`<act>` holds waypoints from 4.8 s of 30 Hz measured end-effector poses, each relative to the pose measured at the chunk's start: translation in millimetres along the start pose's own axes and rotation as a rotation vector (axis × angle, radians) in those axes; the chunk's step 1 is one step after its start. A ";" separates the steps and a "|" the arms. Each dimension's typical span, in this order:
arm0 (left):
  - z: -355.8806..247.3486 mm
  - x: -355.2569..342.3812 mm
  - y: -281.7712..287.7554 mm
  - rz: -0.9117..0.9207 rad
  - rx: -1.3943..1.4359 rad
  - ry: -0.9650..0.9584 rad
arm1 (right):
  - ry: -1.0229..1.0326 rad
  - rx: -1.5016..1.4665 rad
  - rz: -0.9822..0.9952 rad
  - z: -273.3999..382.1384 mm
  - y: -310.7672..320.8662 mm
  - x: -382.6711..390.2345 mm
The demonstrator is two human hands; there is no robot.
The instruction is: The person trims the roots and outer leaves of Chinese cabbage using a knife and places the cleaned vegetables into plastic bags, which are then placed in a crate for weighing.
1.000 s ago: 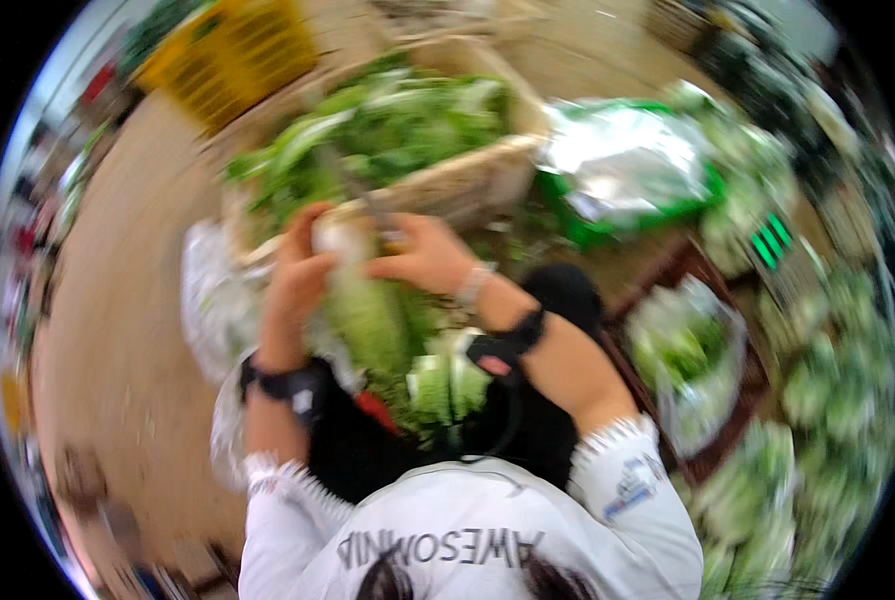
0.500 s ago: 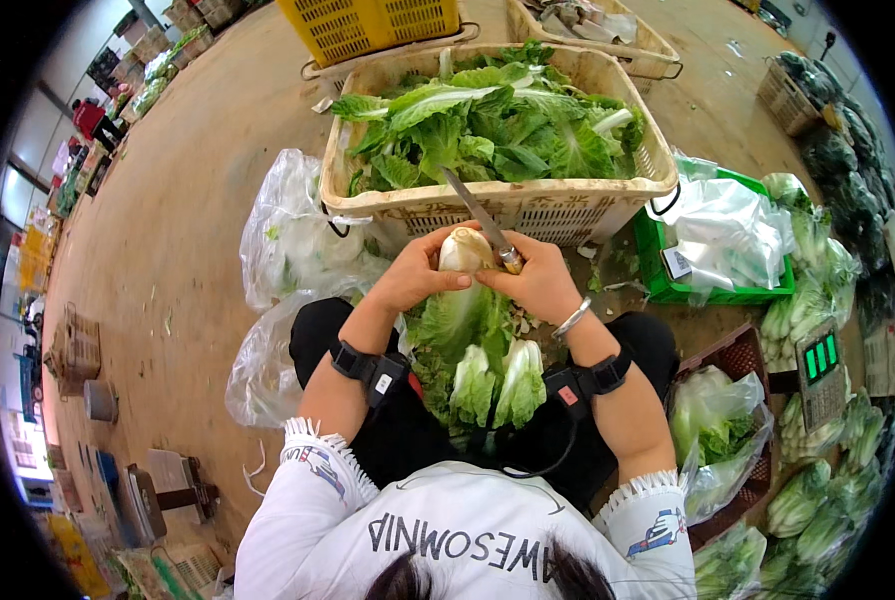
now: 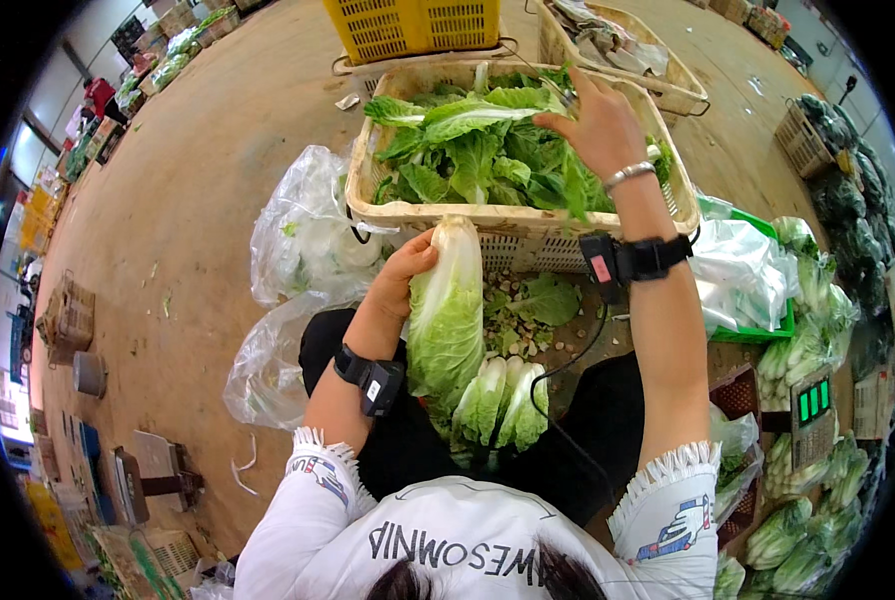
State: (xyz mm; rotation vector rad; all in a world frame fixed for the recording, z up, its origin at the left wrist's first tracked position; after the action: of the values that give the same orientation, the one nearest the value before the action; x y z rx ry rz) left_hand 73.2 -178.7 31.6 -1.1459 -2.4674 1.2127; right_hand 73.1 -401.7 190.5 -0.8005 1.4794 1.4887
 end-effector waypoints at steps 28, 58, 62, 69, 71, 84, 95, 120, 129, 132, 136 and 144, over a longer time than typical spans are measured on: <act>8.2 -9.7 -18.9 0.336 -0.299 0.214 | -0.719 -0.851 1.674 52.2 -11.2 114.0; -30.0 -35.3 24.6 -0.059 -0.721 -0.142 | -0.488 -0.523 1.421 72.4 -75.4 82.5; -37.5 -27.3 40.5 -0.084 -0.629 -0.078 | -0.279 -0.446 1.532 79.9 -66.2 53.3; -25.2 -34.7 40.4 -0.036 0.131 0.004 | 0.035 -0.022 0.900 72.5 -79.7 -28.1; -20.8 -39.1 29.0 -0.065 0.152 -0.005 | 0.069 0.024 0.577 54.5 -77.5 -30.0; -34.2 -41.6 41.6 -0.197 -1.127 -0.251 | -0.022 -0.190 0.777 101.4 -46.6 80.7; -45.0 -38.8 35.4 -0.213 -1.314 -0.434 | 0.039 0.105 0.867 87.1 -75.1 85.6; -21.6 -28.5 24.4 0.160 -0.433 0.084 | -0.428 -0.808 1.099 82.4 -55.4 63.2; -17.0 -41.6 29.9 -0.147 0.208 -0.256 | -0.988 -0.831 1.095 48.3 -47.9 77.9; -11.6 -40.9 10.9 -0.133 0.327 -0.227 | -1.061 -1.036 1.198 69.9 -32.3 109.8; 2.3 -42.8 3.1 -0.011 -0.020 -0.093 | -1.098 -1.095 1.175 68.7 -23.9 129.3; 14.4 -30.4 -15.8 0.008 0.012 -0.016 | -1.471 -1.496 1.048 40.9 -25.1 177.5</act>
State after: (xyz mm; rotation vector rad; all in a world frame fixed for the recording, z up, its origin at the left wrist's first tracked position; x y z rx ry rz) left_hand 78.9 -214.6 39.1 -1.1483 -2.4662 1.2410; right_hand 26.7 -339.2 23.9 0.6316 -0.7164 2.8324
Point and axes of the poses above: each hand's wrist, its own x-axis away from the middle knuckle, its own y-axis out of the back of the hand, z = x × y, the point moved 5 cm from there along -x, towards the middle knuckle, and after that the axes turned 15 degrees about -y, right-handed, at the moved point
